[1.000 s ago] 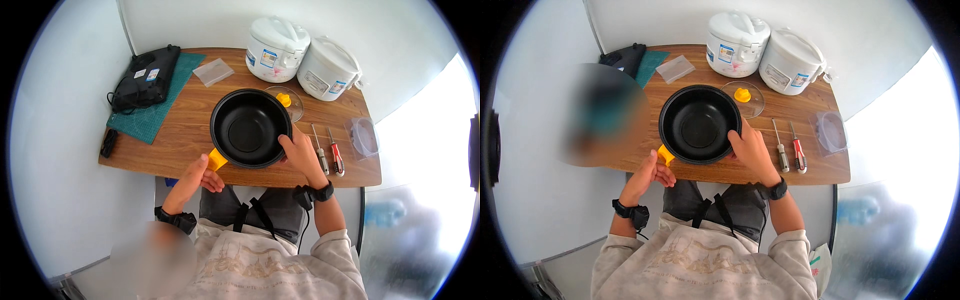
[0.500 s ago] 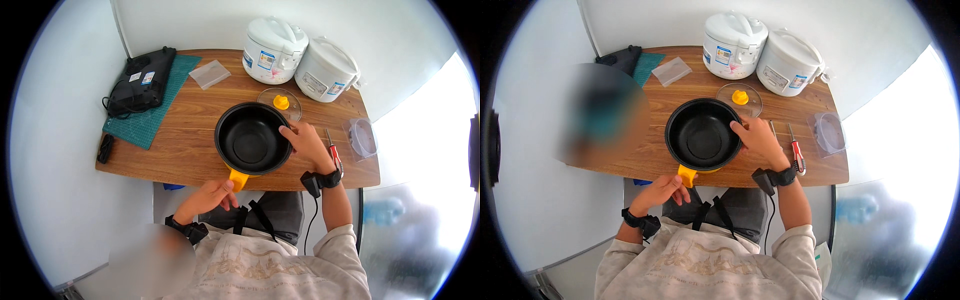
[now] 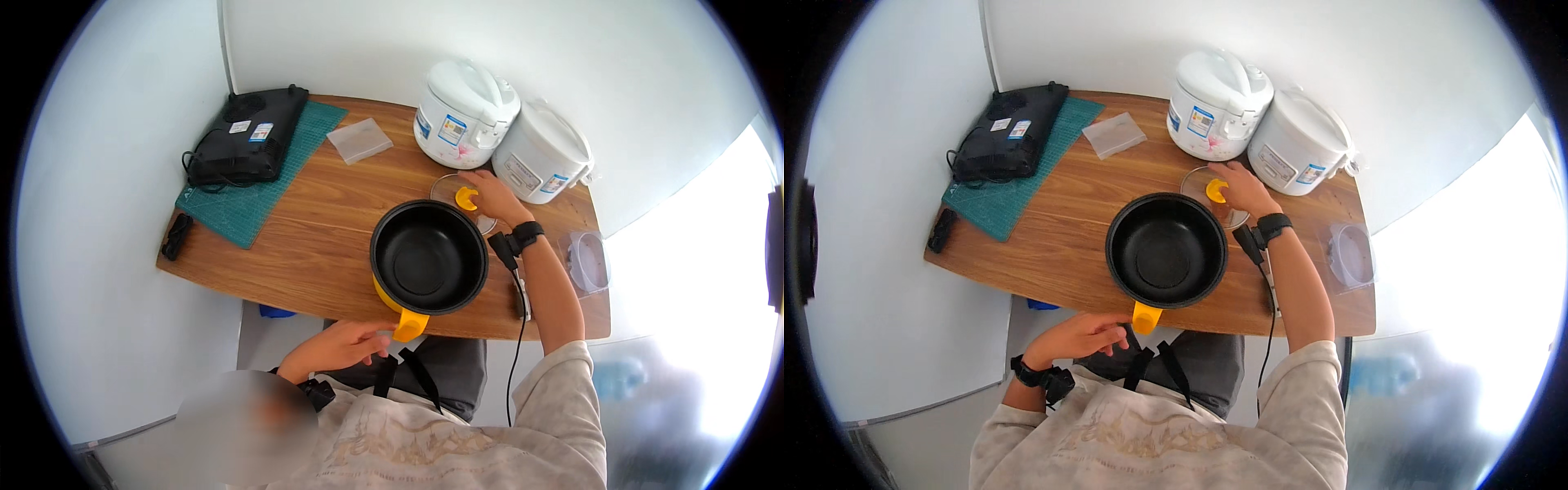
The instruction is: The person assembles a yellow electric pot by screwing a knob onto its glass lid, then attaching the lid to the pot. They then move to a black appliance, unscrew its bottom cover, and reattach it.
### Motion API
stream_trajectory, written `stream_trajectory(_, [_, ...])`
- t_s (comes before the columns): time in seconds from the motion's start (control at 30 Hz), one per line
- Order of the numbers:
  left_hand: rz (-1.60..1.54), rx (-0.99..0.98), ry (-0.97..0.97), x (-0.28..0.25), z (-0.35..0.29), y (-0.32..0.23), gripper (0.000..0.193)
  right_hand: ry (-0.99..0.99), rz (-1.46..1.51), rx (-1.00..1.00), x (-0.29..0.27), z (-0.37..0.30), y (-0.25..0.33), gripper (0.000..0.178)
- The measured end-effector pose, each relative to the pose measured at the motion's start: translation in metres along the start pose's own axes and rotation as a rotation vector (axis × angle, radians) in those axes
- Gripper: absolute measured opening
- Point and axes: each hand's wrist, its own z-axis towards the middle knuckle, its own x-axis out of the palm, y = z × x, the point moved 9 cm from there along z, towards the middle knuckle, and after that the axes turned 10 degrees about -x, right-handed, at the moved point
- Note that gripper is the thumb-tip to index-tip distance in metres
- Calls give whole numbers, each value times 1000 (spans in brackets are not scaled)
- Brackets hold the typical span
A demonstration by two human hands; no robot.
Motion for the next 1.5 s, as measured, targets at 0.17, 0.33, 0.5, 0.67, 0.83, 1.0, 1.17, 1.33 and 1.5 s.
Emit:
stream_trajectory(0.17, [-14,82,-21,-8,-11,21,42,134,-8,-14,15,9,7,35])
stream_trajectory(0.33, [60,127,3,-2,-9,16,41,100,-111,-62,12,0,13,24])
stream_trajectory(0.5, [50,186,-68,-6,-8,5,33,-139,-19,-32,-25,-19,16,22])
stream_trajectory(0.67, [-13,256,-139,-7,5,8,36,-252,15,135,-90,-42,24,20])
stream_trajectory(0.83, [5,283,-145,-2,9,-6,37,-308,-62,20,-151,-39,119,27])
stream_trajectory(1.0, [-111,343,-104,16,29,-15,36,-144,-201,-262,-137,-44,227,37])
stream_trajectory(1.17, [-123,315,-52,26,27,-37,38,12,-230,-304,-98,-39,248,34])
stream_trajectory(1.33, [-269,361,-28,29,31,-32,35,82,-225,-294,-80,-37,247,45])
stream_trajectory(1.5, [-341,348,-17,28,30,-37,41,123,-324,-342,-75,-40,254,24])
